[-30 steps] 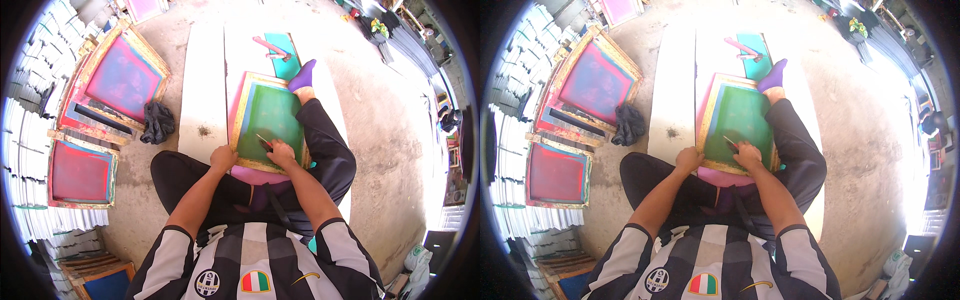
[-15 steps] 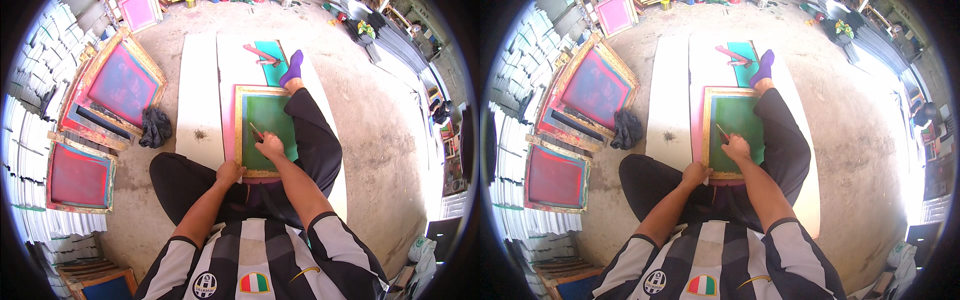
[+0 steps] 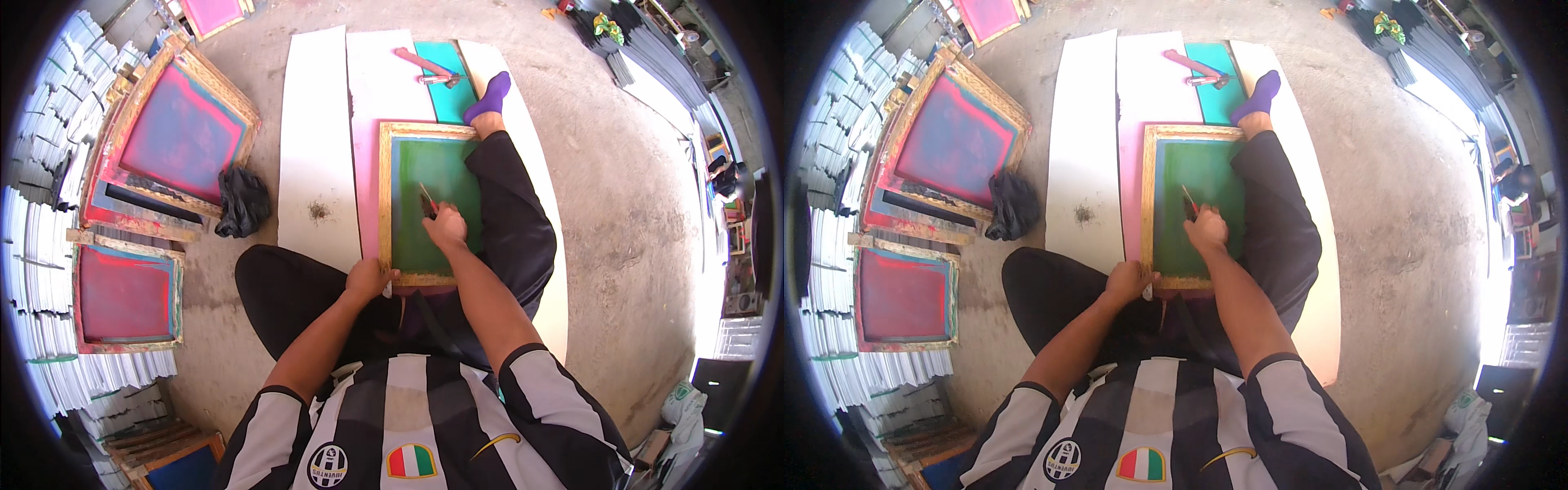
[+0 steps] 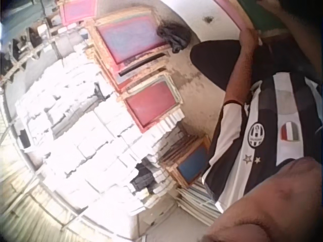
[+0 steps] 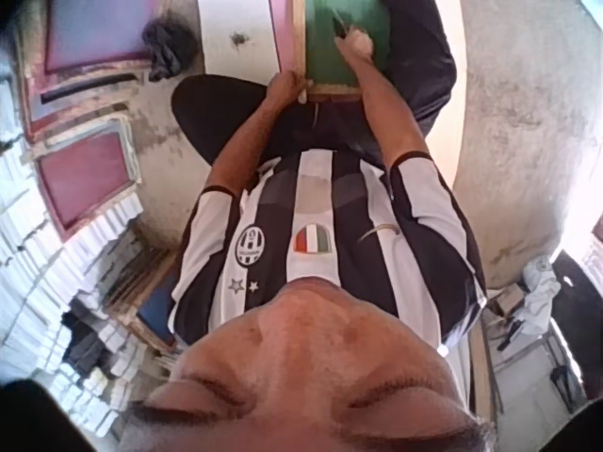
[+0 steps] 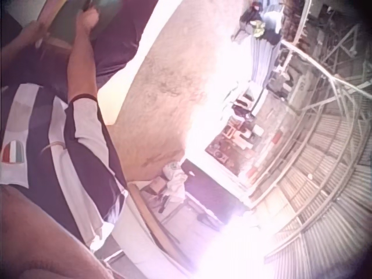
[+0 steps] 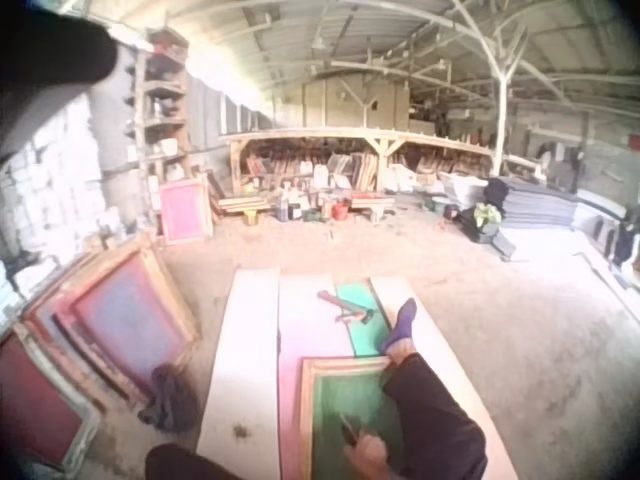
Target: The person sits on the floor and uses a small metal tool to scrape or pry along the inner edge of a green screen frame. The person holds the frame steady with the left hand and works methodically along one side.
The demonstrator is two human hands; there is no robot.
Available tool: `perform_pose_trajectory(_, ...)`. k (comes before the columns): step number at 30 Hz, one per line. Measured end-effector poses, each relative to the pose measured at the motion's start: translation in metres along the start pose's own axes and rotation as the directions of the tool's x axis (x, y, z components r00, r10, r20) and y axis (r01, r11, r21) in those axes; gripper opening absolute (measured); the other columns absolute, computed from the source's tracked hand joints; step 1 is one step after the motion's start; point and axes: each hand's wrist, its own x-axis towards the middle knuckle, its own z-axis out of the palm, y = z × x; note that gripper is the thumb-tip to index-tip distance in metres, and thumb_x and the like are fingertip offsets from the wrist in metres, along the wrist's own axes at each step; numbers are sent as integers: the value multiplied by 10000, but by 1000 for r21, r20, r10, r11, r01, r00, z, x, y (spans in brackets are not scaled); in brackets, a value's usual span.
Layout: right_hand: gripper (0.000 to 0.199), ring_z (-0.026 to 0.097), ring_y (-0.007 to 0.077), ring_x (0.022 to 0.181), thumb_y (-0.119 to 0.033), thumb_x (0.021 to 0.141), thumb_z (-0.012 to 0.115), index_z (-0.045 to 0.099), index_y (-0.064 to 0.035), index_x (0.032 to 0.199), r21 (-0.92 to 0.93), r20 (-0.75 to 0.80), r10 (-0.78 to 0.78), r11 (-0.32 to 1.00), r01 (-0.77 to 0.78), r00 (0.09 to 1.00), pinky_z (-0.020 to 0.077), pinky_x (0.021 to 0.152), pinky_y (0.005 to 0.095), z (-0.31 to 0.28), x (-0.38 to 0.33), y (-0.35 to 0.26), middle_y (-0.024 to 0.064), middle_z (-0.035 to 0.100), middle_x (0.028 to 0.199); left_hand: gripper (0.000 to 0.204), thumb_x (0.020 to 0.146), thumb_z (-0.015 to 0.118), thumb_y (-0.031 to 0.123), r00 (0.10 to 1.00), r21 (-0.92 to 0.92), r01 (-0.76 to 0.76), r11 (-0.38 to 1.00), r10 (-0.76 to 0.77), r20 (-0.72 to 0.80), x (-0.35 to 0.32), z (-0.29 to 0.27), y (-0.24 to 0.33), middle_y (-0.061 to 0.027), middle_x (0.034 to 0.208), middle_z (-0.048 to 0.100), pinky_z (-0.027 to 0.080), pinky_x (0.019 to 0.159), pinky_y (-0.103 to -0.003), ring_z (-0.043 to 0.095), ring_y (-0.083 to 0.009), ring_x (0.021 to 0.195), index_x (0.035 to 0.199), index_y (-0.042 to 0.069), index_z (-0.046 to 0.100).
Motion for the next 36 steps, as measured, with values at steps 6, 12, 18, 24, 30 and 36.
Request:
perform_pose_trajectory(6, 488, 702, 404, 1097, -306, 855, 731, 617, -26, 1239, -87, -5, 35, 996, -35, 999, 590, 902, 529, 1, 13, -5, 190, 611, 1283, 607, 831, 812, 529, 999, -82, 15, 997, -12, 34, 0, -3, 6, -264, 724, 675, 530, 664, -524, 704, -438, 727, 792, -63, 682)
perform_pose_trajectory(12, 508, 705, 410, 1086, -315, 874, 708, 584, -40, 1283, -131, 38, 30, 991, -25, 999, 597, 891, 526, 8, 20, 8, 184, 573, 1328, 602, 825, 814, 530, 998, -140, 40, 989, -33, 51, -2, -16, 9, -246, 720, 677, 538, 678, -515, 712, -426, 742, 823, -59, 690)
perform_pose_trajectory(18, 394, 709, 453, 1020, -278, 940, 649, 594, -50, 1257, -111, -33, -100, 989, 96, 994, 578, 870, 551, 4, 20, 13, 224, 665, 1209, 569, 833, 807, 505, 996, -196, 80, 977, -73, 41, 6, -16, 8, -243, 826, 713, 556, 750, -516, 729, -416, 846, 916, -50, 711)
perform_pose_trajectory(24, 322, 712, 428, 1005, -293, 977, 649, 646, -108, 1241, 75, 127, -310, 950, 303, 942, 560, 890, 532, -36, 17, -27, 206, 745, 1045, 544, 847, 787, 450, 994, -112, 94, 989, -88, 57, 6, -3, 13, -255, 946, 724, 558, 807, -536, 711, -446, 921, 1071, -33, 675)
perform_pose_trajectory(30, 289, 707, 389, 1035, -293, 1016, 600, 652, -155, 1263, -65, 382, -291, 938, 339, 877, 542, 881, 523, -53, 20, -78, 147, 746, 1099, 503, 858, 781, 374, 998, -103, 69, 992, -69, -3, 15, -3, -3, -258, 1008, 714, 543, 846, -551, 686, -462, 970, 1136, -21, 641)
perform_pose_trajectory(36, 287, 686, 353, 1104, -293, 1011, 597, 653, -179, 1268, 16, 338, -494, 854, 519, 801, 531, 905, 500, -20, 30, -48, 123, 726, 1184, 482, 879, 758, 368, 998, -185, 26, 982, -34, -44, 25, -14, -7, -246, 1009, 711, 529, 860, -550, 680, -452, 995, 1150, -11, 637)
